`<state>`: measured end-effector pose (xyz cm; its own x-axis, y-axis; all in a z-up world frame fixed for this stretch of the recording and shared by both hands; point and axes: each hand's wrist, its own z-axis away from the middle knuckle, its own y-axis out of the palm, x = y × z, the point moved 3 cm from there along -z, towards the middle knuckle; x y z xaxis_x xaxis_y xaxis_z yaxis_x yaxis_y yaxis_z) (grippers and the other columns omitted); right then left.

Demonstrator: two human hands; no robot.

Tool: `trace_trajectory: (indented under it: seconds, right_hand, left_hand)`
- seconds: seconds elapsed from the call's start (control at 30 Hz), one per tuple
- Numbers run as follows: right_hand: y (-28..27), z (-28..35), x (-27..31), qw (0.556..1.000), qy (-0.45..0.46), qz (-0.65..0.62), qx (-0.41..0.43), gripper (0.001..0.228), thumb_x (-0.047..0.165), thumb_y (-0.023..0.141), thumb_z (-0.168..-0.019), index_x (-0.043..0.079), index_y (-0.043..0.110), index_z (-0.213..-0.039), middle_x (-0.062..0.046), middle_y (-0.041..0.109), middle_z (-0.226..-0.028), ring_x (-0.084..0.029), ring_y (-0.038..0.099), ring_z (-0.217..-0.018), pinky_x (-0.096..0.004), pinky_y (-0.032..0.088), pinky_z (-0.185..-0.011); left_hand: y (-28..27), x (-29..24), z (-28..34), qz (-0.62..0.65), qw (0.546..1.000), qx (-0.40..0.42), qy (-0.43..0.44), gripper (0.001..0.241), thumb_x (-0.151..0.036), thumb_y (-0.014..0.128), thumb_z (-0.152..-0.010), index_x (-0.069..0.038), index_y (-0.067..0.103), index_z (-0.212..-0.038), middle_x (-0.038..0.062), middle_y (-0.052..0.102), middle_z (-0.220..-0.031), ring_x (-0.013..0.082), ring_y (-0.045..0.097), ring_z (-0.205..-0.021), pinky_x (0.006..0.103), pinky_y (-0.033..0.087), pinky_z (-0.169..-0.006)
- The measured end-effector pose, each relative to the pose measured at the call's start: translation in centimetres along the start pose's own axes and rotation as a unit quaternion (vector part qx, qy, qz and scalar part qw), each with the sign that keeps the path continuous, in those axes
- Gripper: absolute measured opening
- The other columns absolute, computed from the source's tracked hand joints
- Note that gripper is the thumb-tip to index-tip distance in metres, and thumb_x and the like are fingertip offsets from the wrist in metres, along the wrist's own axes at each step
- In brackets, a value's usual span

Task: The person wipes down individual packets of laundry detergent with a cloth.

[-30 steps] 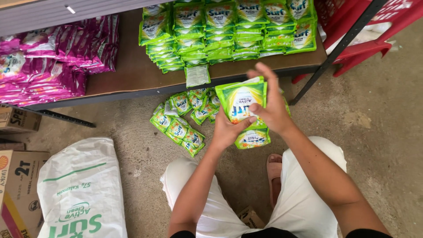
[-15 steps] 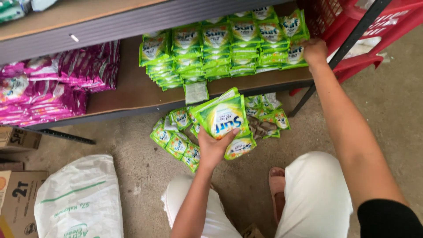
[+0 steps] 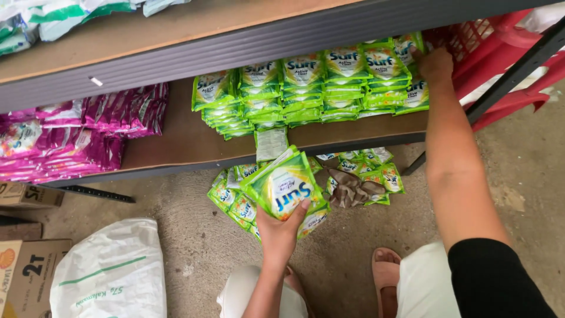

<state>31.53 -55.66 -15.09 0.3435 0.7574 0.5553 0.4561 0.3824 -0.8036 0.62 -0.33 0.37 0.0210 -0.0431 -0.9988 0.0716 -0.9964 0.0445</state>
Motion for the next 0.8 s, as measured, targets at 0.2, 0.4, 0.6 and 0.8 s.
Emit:
trace_trajectory:
  seconds: [0.2,0.4,0.6,0.8]
  right_hand:
    - [2.6,-1.6,1.2,0.997,0.053,0.049,0.018,0.075,0.046,0.085,-0.073,0.013,0.060,-0.135,-0.029,0.064,-0.120,-0.047,0.062,-0.110,-0.051,0.050,-0.085]
    - [5.0,-3.0,-1.6,0.996,0.061,-0.063,-0.014,0.062,0.050,0.073,-0.093,0.012,0.066,-0.141,-0.026,0.068,-0.135,-0.039,0.065,-0.127,-0.044,0.052,-0.109]
    - [-0.7,0.7,7.3,0.993,-0.047,0.100,0.028,0.059,0.053,0.046,-0.109,0.013,0.056,-0.151,-0.020,0.046,-0.161,-0.041,0.033,-0.152,-0.065,0.025,-0.123]
    - [12.3,-6.4,-4.5,0.798,-0.388,0.448,-0.110,0.055,0.018,0.057,-0.091,0.029,0.050,-0.144,0.005,0.036,-0.172,-0.025,0.023,-0.159,-0.055,0.014,-0.130]
  left_hand:
    - [-1.2,-0.8,0.4,-0.050,0.999,-0.003,-0.008,0.046,-0.004,0.087,-0.075,0.003,0.066,-0.116,0.011,0.079,-0.104,0.0143,0.074,-0.091,0.0298,0.061,-0.084]
    - [-1.4,-0.4,0.0,-0.043,0.999,-0.016,-0.025,0.044,-0.004,0.086,-0.075,0.004,0.067,-0.114,0.011,0.079,-0.102,0.0137,0.074,-0.089,0.0295,0.062,-0.080]
    - [-1.3,-0.5,0.3,-0.051,0.999,-0.012,-0.009,0.043,-0.004,0.086,-0.074,0.004,0.069,-0.113,0.011,0.079,-0.102,0.0141,0.074,-0.089,0.0301,0.061,-0.081]
    - [-1.1,-0.3,0.1,-0.058,0.998,-0.018,-0.034,0.043,-0.004,0.086,-0.075,0.004,0.068,-0.113,0.012,0.080,-0.102,0.0148,0.074,-0.088,0.0306,0.061,-0.081]
